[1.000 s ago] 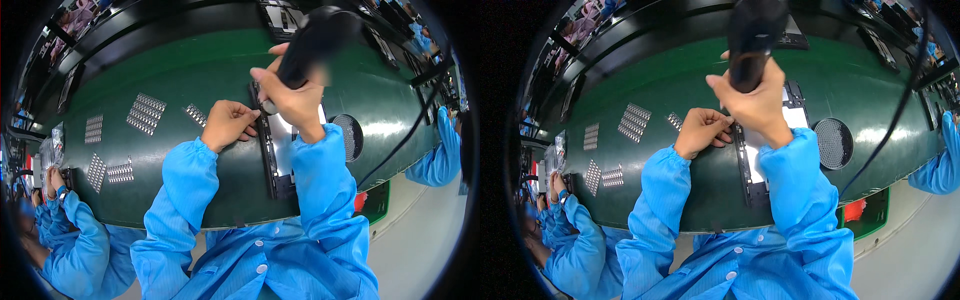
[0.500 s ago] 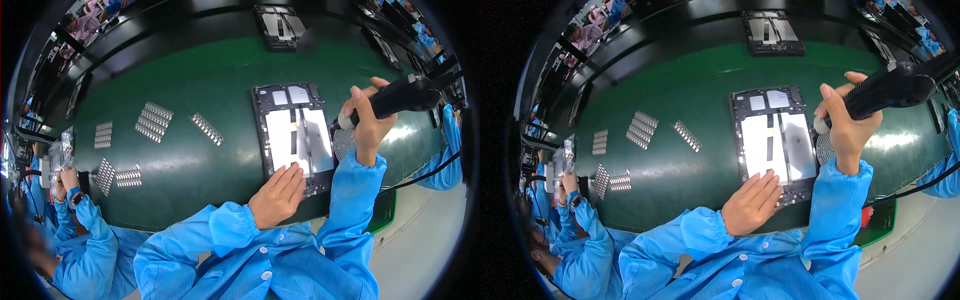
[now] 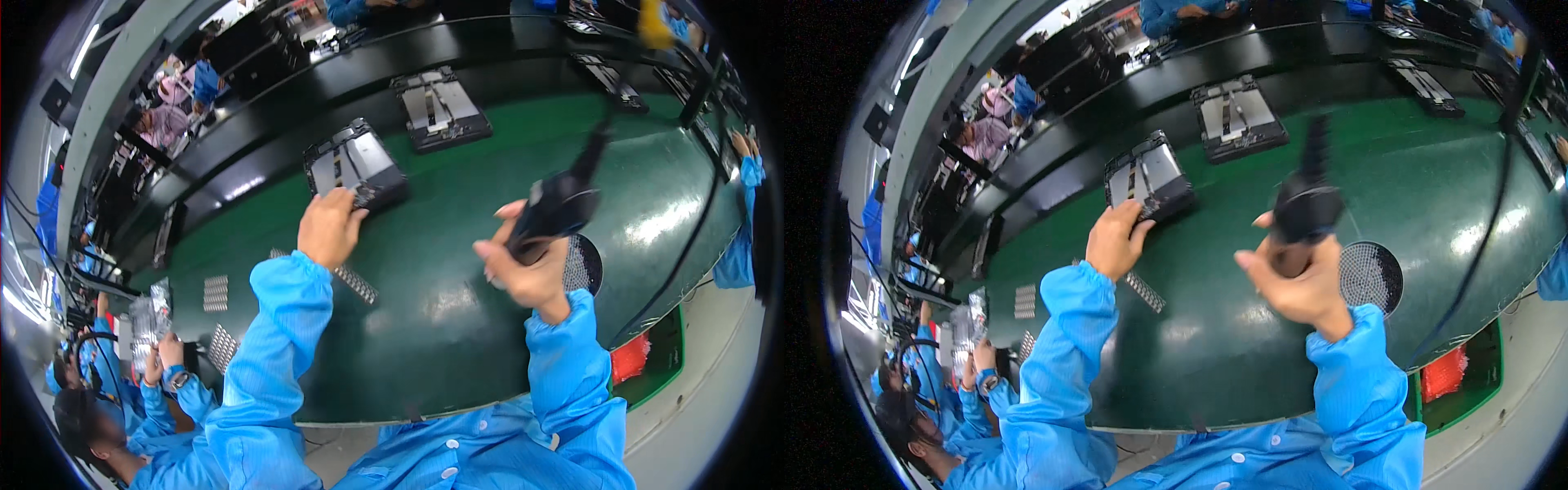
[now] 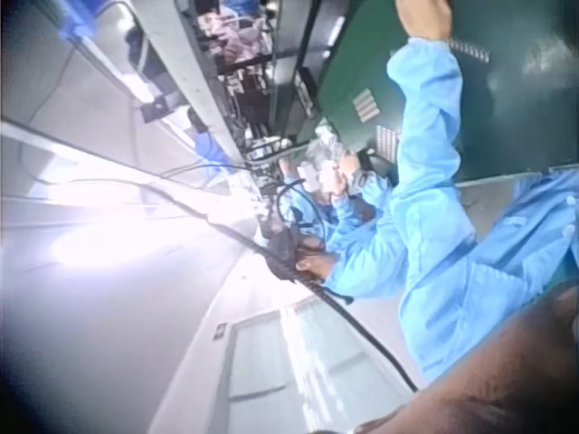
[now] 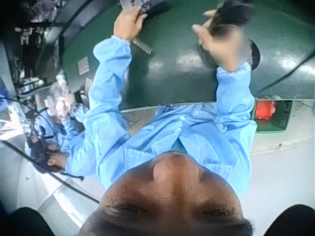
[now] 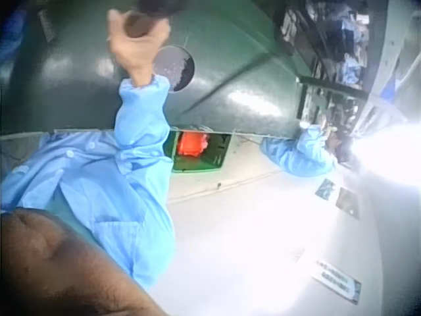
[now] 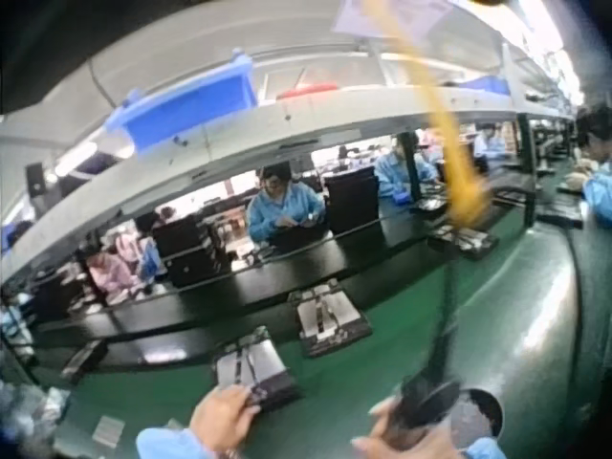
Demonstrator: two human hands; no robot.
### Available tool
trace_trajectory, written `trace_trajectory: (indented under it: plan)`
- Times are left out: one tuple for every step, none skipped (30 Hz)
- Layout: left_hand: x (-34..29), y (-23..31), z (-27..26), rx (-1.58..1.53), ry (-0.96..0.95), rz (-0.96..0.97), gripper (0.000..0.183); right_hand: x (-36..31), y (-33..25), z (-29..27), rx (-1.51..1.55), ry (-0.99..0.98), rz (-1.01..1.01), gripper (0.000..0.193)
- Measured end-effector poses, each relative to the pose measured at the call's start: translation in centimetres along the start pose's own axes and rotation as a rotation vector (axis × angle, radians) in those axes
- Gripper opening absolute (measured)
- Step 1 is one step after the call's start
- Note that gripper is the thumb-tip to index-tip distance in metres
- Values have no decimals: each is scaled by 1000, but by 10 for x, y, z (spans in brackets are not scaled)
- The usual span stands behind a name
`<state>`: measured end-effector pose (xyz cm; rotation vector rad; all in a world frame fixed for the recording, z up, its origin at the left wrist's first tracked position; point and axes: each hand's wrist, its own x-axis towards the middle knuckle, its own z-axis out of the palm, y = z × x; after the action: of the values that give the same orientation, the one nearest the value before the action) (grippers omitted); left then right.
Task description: The recorder uses an electric screwdriver to install internal components and fasten screws into electronic device frames.
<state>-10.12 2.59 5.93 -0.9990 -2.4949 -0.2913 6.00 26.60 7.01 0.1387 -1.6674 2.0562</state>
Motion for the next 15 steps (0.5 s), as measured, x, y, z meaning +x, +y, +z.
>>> trace_trajectory:
  plan:
    - [9, -17, 9, 50, 18, -25, 23, -2, 11, -2, -87, 11, -9, 34]
    - [17, -32, 14, 67, 24, -8, 23, -2, 13, -1, -78, -26, 26, 32]
    - [24, -45, 17, 152, -79, -116, 22, -3, 14, 0, -69, -66, 60, 30]
    - [35, -49, 23, 223, -180, -220, 20, -3, 15, 0, -66, -50, 46, 30]
    - [40, -45, 32, 173, -112, -201, 17, -2, 16, 3, -65, -41, -55, 29]
    - [45, -37, 37, 137, -71, -103, 17, -1, 16, 4, -63, -34, -158, 28]
    - [51, -28, 42, 107, -34, -10, 18, -2, 18, 3, -49, -28, -175, 28]
    - [59, -15, 51, 111, -99, 26, 19, -5, 20, 1, -103, -38, -127, 28]
    - [69, -2, 53, 133, -156, 52, 20, -5, 21, 1, -144, -59, -90, 28]
    - [83, 18, 60, 139, -239, 73, 20, -7, 22, -4, -160, -48, -78, 29]
    - [95, 36, 65, 149, -324, 88, 20, -9, 27, -9, -202, -75, -118, 30]
    - [104, 46, 76, 157, -296, 93, 25, -12, 23, -11, -216, -114, -27, 30]
    - [110, 47, 90, 162, -272, 97, 30, -15, 16, -12, -230, -153, 68, 30]
    - [116, 46, 109, 162, -156, 147, 35, -13, 13, -12, -231, -165, 10, 30]
    - [123, 42, 124, 156, -34, 202, 40, -12, 4, -8, -238, -174, -52, 30]
